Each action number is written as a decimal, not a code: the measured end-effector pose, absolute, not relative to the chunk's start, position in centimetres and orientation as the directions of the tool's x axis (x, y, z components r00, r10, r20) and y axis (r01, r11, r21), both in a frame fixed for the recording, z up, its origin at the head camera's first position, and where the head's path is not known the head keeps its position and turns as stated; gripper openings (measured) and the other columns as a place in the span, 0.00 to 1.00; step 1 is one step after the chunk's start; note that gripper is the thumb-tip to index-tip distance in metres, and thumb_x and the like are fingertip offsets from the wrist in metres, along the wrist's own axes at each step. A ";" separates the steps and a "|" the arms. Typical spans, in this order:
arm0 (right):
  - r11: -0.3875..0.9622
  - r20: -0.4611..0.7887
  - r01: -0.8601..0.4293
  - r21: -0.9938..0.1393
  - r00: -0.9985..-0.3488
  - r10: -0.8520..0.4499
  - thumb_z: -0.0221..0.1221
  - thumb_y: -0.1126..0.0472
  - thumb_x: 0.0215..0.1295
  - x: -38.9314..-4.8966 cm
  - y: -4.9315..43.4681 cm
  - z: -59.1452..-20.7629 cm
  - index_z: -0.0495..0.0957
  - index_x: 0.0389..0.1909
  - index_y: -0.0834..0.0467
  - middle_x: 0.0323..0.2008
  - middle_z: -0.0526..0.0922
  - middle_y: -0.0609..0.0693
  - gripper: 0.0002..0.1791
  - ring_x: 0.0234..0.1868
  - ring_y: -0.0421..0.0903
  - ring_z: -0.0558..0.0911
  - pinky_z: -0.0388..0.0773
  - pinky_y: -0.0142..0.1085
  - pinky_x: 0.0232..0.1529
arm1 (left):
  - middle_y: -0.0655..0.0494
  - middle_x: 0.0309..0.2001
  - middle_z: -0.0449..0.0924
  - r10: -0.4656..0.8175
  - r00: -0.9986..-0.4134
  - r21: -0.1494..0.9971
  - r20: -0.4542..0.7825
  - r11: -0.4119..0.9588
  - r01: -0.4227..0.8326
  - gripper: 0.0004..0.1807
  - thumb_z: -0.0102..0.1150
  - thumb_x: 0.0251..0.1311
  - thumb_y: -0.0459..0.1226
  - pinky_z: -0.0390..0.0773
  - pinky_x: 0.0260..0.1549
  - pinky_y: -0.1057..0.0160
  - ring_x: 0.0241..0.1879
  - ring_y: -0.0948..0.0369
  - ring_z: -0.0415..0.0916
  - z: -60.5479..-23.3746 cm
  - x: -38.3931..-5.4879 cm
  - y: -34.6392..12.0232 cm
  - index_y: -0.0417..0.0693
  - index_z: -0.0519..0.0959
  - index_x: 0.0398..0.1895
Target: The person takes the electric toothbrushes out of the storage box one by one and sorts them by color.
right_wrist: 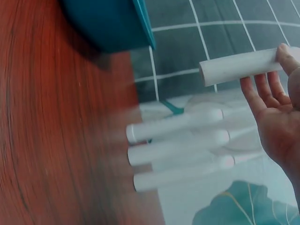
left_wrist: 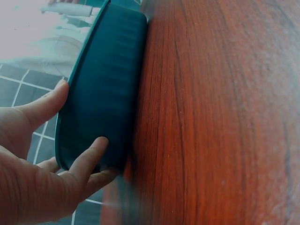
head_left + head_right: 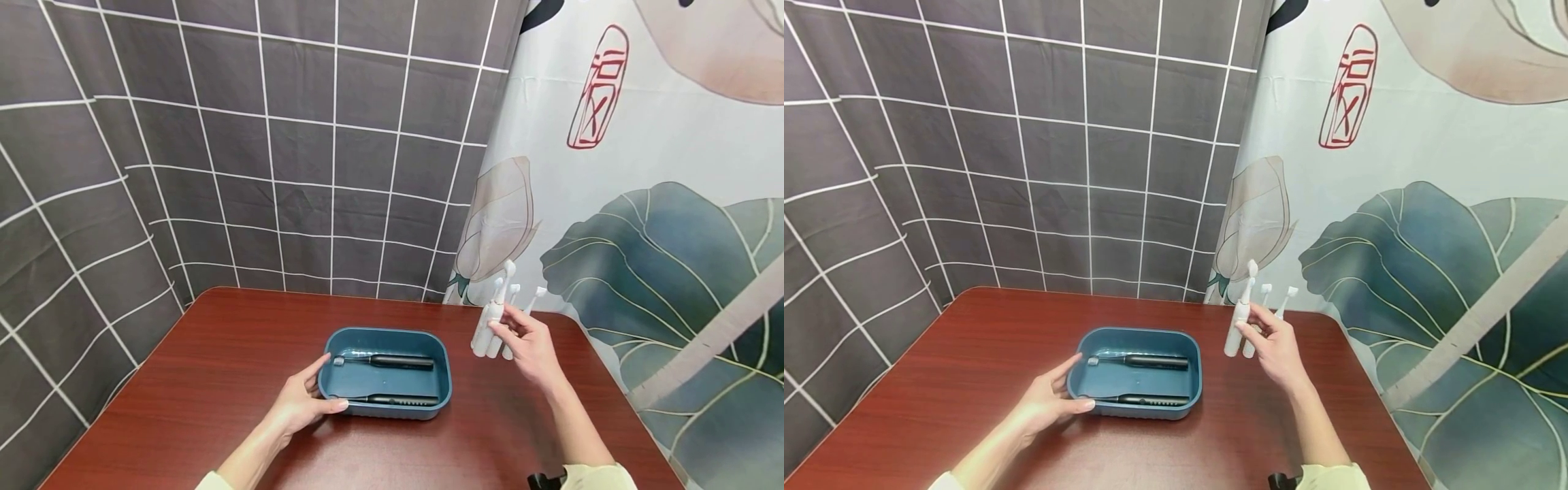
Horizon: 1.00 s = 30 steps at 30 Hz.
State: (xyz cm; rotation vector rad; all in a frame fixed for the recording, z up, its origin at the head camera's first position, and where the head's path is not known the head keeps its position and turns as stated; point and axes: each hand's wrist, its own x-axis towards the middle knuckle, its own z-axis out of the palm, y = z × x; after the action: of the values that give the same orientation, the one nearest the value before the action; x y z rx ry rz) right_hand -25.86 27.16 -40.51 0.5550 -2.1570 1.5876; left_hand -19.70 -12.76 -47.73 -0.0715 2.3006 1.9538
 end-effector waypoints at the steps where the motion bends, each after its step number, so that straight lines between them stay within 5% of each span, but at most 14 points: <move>1: 0.276 0.541 -0.538 -0.796 -0.838 -0.072 0.62 0.77 0.63 -25.8 27.6 -40.5 0.75 0.58 0.75 0.41 0.86 0.42 0.21 0.40 0.34 0.84 0.79 0.26 0.40 | 0.34 0.67 0.69 0.044 -0.991 0.980 -0.122 0.163 -0.114 0.55 0.83 0.40 0.30 0.79 0.50 0.56 0.64 0.41 0.71 -47.7 -19.7 -12.8 0.46 0.63 0.76; 12: 0.372 0.529 -0.484 -0.792 -0.848 0.023 0.59 0.75 0.68 -25.2 32.2 -41.1 0.71 0.60 0.73 0.42 0.81 0.37 0.21 0.38 0.34 0.81 0.78 0.23 0.39 | 0.34 0.67 0.69 0.051 -0.992 0.983 -0.117 0.152 -0.108 0.55 0.82 0.40 0.30 0.78 0.50 0.57 0.64 0.41 0.71 -47.7 -19.7 -12.7 0.45 0.63 0.76; 19: 0.304 0.513 -0.480 -0.823 -0.858 0.036 0.57 0.77 0.68 -25.3 34.2 -42.1 0.67 0.59 0.74 0.44 0.81 0.37 0.20 0.41 0.32 0.81 0.77 0.23 0.43 | 0.34 0.67 0.69 0.047 -0.991 0.980 -0.124 0.161 -0.115 0.55 0.83 0.40 0.30 0.78 0.51 0.55 0.64 0.40 0.70 -47.6 -19.6 -12.8 0.45 0.63 0.76; 30: 0.293 0.441 -0.392 -0.872 -0.889 0.125 0.58 0.74 0.70 -26.3 36.1 -44.0 0.64 0.58 0.60 0.42 0.77 0.39 0.20 0.42 0.28 0.80 0.77 0.21 0.40 | 0.33 0.67 0.69 0.039 -0.992 0.978 -0.123 0.173 -0.115 0.55 0.83 0.40 0.30 0.79 0.49 0.56 0.63 0.41 0.72 -47.4 -19.6 -12.7 0.44 0.64 0.76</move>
State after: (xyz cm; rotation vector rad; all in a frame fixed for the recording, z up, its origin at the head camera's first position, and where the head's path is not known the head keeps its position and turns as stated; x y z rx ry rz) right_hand -26.28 36.11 -44.01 0.2388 -2.1398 1.6280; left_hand -19.57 -12.73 -47.37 -0.0746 2.3108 1.9455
